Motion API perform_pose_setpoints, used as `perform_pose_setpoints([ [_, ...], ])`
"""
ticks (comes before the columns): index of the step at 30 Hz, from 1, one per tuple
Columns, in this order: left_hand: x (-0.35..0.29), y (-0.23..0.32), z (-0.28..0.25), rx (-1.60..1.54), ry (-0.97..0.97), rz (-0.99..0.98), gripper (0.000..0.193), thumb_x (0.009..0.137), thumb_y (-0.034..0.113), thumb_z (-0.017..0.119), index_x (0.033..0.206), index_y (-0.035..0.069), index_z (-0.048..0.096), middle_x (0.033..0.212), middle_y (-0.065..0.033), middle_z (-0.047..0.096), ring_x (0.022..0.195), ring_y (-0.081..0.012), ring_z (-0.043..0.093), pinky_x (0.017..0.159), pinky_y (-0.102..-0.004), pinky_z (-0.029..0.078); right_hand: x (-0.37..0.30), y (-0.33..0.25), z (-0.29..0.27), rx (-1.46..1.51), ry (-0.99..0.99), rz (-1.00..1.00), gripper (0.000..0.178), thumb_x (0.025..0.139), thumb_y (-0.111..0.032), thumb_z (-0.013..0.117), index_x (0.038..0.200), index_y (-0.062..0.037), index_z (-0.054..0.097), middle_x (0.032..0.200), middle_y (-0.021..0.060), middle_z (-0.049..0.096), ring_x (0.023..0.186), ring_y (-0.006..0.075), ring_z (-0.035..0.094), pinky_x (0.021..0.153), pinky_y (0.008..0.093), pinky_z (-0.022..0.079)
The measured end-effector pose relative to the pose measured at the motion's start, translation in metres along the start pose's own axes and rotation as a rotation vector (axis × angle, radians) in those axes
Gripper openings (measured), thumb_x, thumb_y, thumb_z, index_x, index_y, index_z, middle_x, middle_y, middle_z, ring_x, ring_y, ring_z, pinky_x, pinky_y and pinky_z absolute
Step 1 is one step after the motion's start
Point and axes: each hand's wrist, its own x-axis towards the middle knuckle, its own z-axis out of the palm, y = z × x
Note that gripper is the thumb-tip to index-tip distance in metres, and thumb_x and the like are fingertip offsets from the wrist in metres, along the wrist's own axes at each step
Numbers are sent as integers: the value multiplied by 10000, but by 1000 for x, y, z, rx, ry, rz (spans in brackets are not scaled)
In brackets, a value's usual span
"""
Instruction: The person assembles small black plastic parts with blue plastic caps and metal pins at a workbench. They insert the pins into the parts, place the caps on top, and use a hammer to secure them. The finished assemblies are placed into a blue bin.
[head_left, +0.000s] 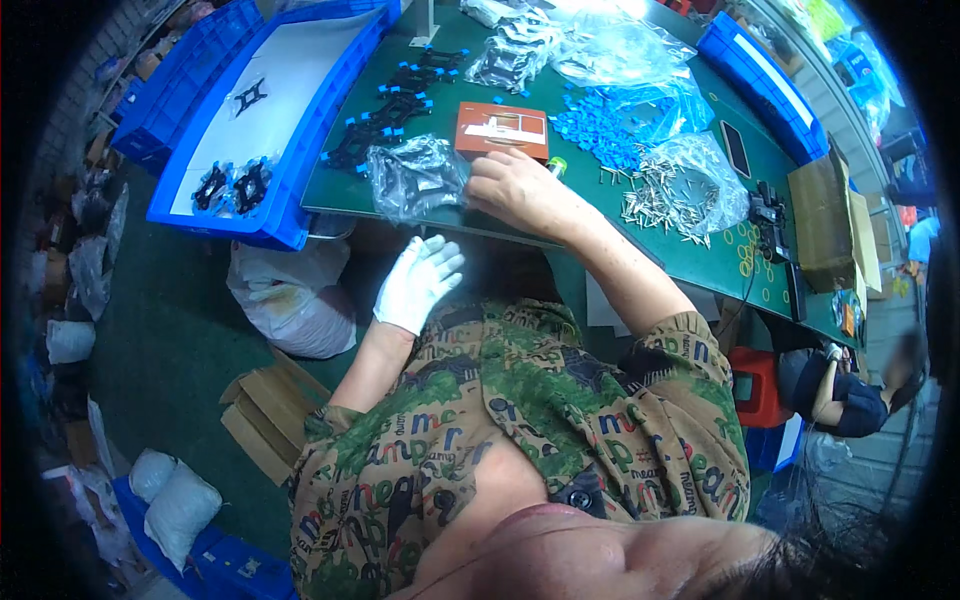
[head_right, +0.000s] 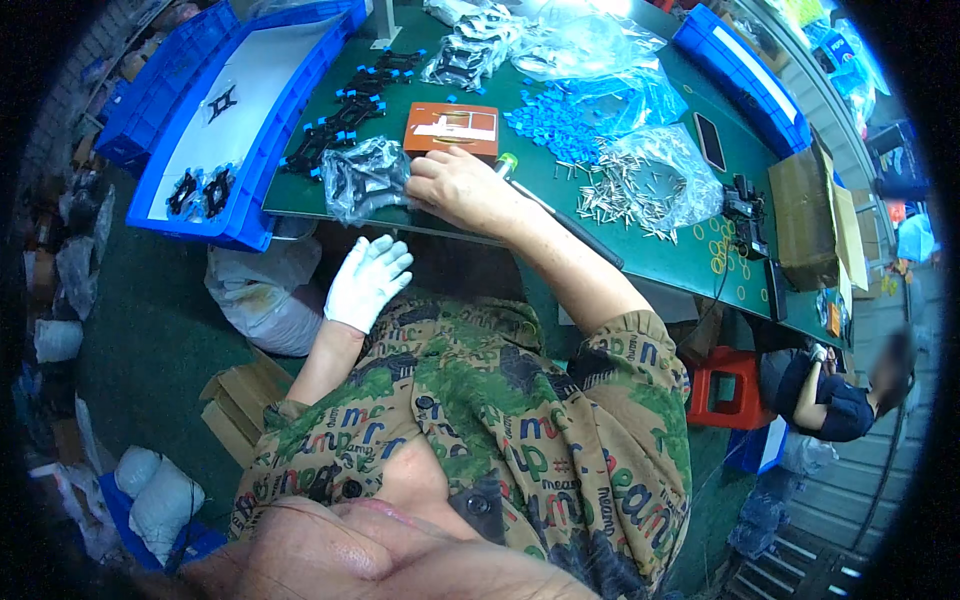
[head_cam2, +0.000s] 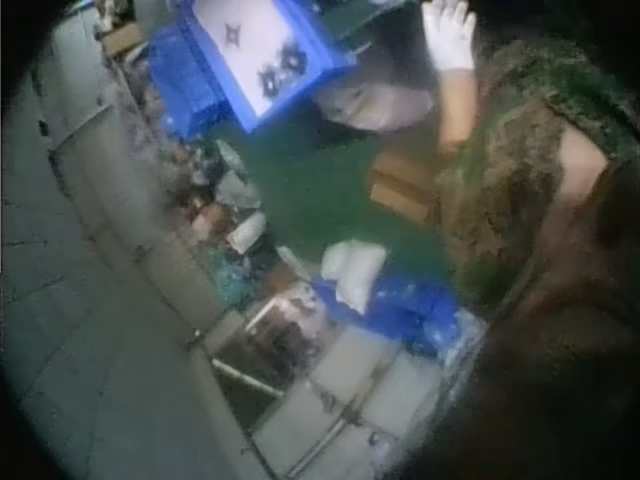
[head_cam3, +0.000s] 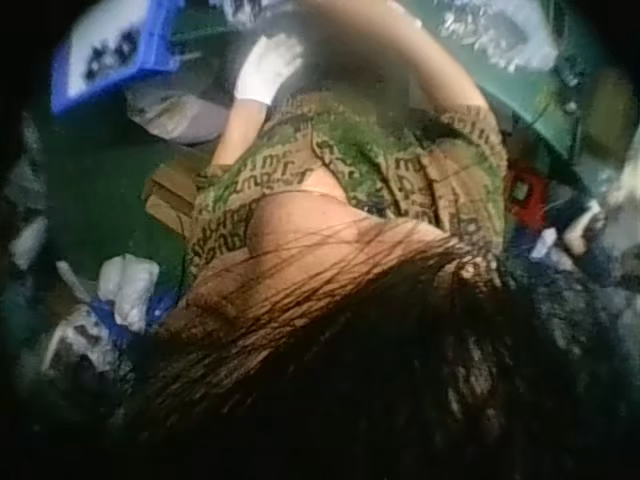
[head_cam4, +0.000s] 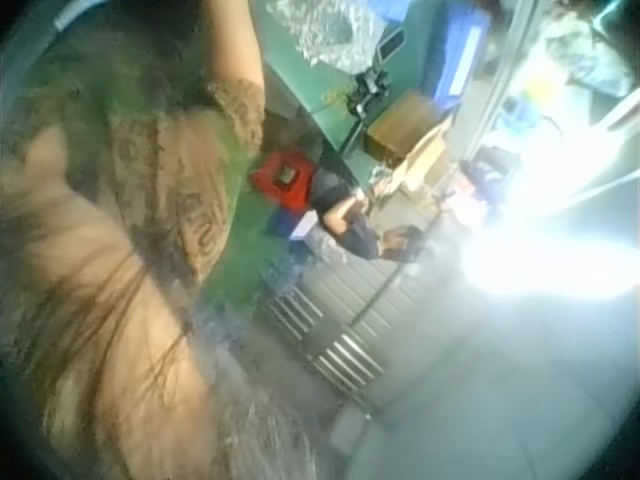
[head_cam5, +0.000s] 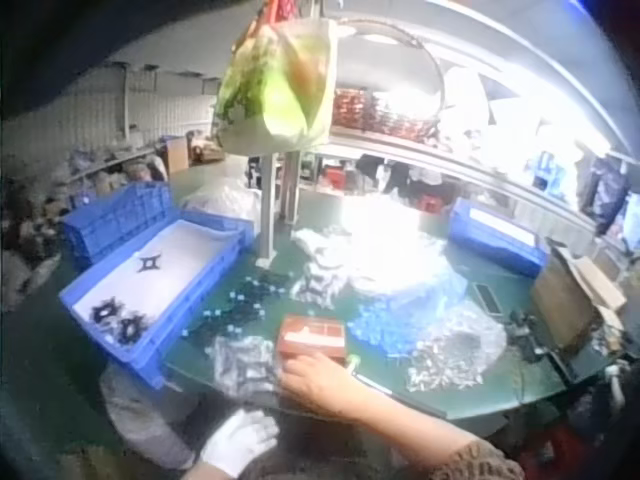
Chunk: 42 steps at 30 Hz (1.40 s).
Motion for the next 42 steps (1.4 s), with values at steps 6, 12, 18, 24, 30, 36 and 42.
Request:
perform_pose_setpoints([
  [6,28,-11,30,-96,-340,-159,669,1037,544,337,1464,38,429,1505,-185,451,1376,-347,432,1119,-528,359,-45,-30,-27,187,-173,-59,118,868,-177,639,966,-114,626,998,46,619,962,248,609,828,392,484],
  [12,36,-43,62,343,-277,-174,550,1011,251,541,1492,28,394,1410,-135,546,1247,-235,575,1064,-369,460,-88,-65,-38,232,-213,-40,169,862,-149,597,1017,-104,646,1043,62,627,1002,261,619,844,386,510],
  [18,39,-59,48,318,-179,-156,413,1017,149,530,1402,10,474,1288,-109,603,1152,-203,620,971,-355,525,-91,-44,-57,376,83,274,310,890,-245,732,1123,-51,669,953,128,632,878,339,638,743,404,524],
  [24,25,-65,63,469,-120,-159,331,1010,141,553,1315,12,539,1082,-85,671,934,-173,674,829,-302,553,-103,-50,-40,506,-424,580,403,952,-415,657,868,-21,665,746,178,624,722,388,621,666,452,489],
  [30,16,-68,64,806,-186,-99,415,932,180,663,1293,8,552,1099,-62,651,1008,-172,633,937,-355,514,-104,-51,-14,515,15,632,345,974,-362,622,859,-37,638,771,199,631,754,412,625,674,486,481],
  [36,29,-55,31,577,-210,-239,441,934,173,671,1308,-12,525,1001,-106,671,894,-206,659,846,-349,527,-91,-29,-26,1658,551,1115,232,1038,-294,563,961,-77,598,692,15,564,502,118,491,446,261,373],
  [42,5,-58,51,481,-268,-156,451,989,206,589,1354,-40,494,891,-134,679,846,-259,678,884,-430,533,-104,59,-109,1176,1082,778,152,953,-173,693,901,-91,576,757,23,599,601,126,581,507,237,471],
])
